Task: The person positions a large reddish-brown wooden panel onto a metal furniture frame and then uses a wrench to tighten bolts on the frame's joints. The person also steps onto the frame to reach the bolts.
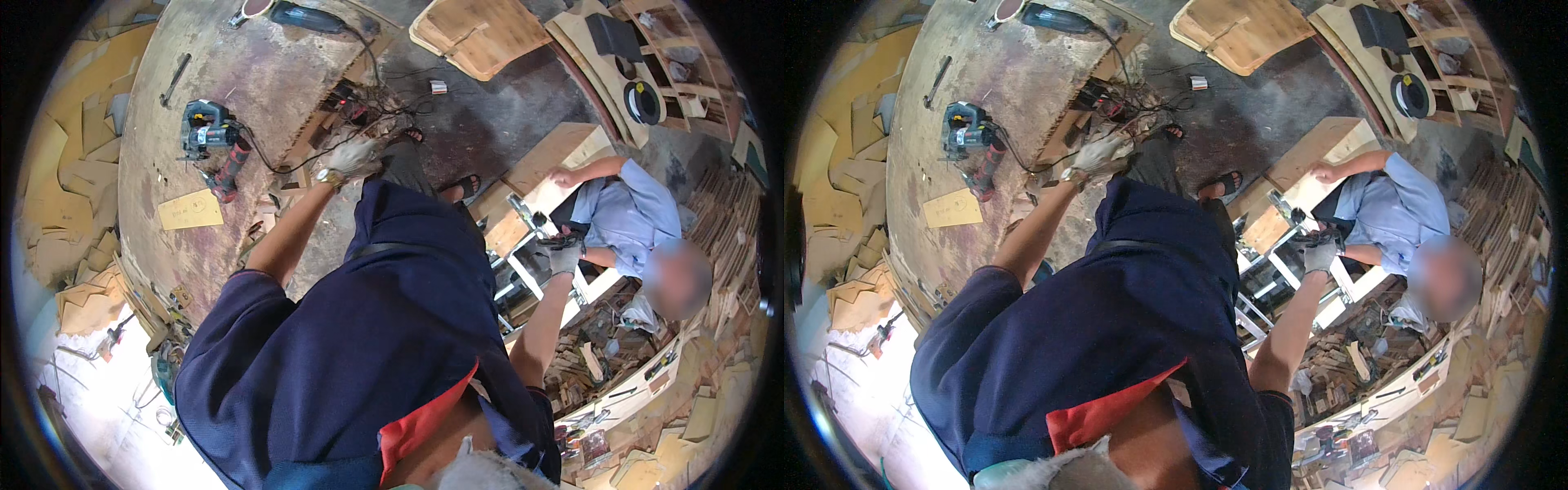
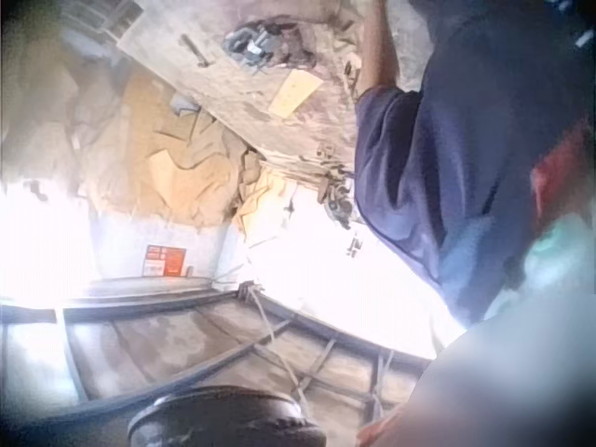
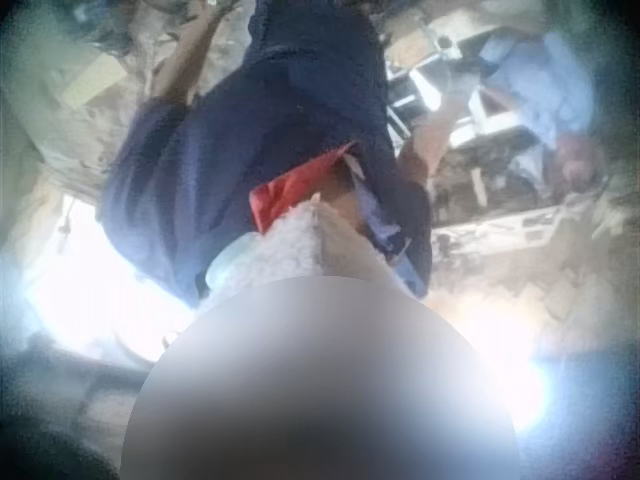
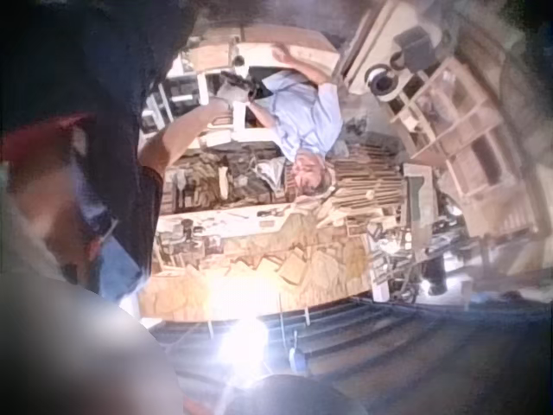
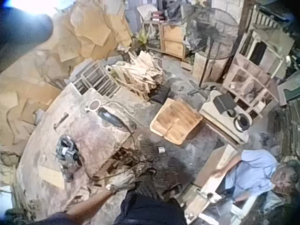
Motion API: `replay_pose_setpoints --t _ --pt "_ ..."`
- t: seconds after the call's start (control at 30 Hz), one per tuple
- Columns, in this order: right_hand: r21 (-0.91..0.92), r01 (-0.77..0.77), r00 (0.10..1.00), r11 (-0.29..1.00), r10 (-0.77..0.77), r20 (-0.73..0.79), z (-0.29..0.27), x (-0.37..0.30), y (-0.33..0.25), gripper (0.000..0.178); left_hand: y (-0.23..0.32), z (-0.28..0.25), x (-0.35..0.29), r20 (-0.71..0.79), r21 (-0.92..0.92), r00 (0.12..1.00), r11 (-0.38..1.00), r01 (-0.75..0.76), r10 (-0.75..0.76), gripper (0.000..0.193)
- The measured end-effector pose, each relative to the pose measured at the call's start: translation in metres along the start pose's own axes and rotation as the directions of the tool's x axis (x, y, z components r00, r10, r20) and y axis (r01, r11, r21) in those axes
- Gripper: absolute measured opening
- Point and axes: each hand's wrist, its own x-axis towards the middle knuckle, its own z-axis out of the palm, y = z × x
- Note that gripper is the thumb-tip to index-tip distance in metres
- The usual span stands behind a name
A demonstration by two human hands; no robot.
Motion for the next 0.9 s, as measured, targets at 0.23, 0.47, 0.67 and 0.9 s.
replay_pose_setpoints --t 0.23,0.47,0.67,0.9 --pt "0.190 -0.109 0.991 0.976 0.091 0.097 -0.100 0.033 -0.006 0.028 0.006 0.082 -0.042 0.104 -0.175 0.942 0.927 0.332 -0.318 0.061" --pt "0.193 -0.005 0.989 0.981 0.033 -0.144 -0.136 0.019 -0.006 0.037 -0.010 0.122 -0.005 0.146 -0.115 0.945 0.944 0.310 -0.292 0.058" --pt "0.083 0.028 0.901 0.996 0.011 -0.433 -0.104 -0.002 -0.015 0.029 -0.063 0.146 0.089 0.201 -0.180 0.949 0.943 0.279 -0.243 0.046" --pt "-0.117 -0.067 0.934 0.991 0.021 -0.357 -0.045 0.053 0.064 0.064 -0.102 0.199 0.196 0.395 -0.006 0.850 0.924 0.381 -0.348 0.054"
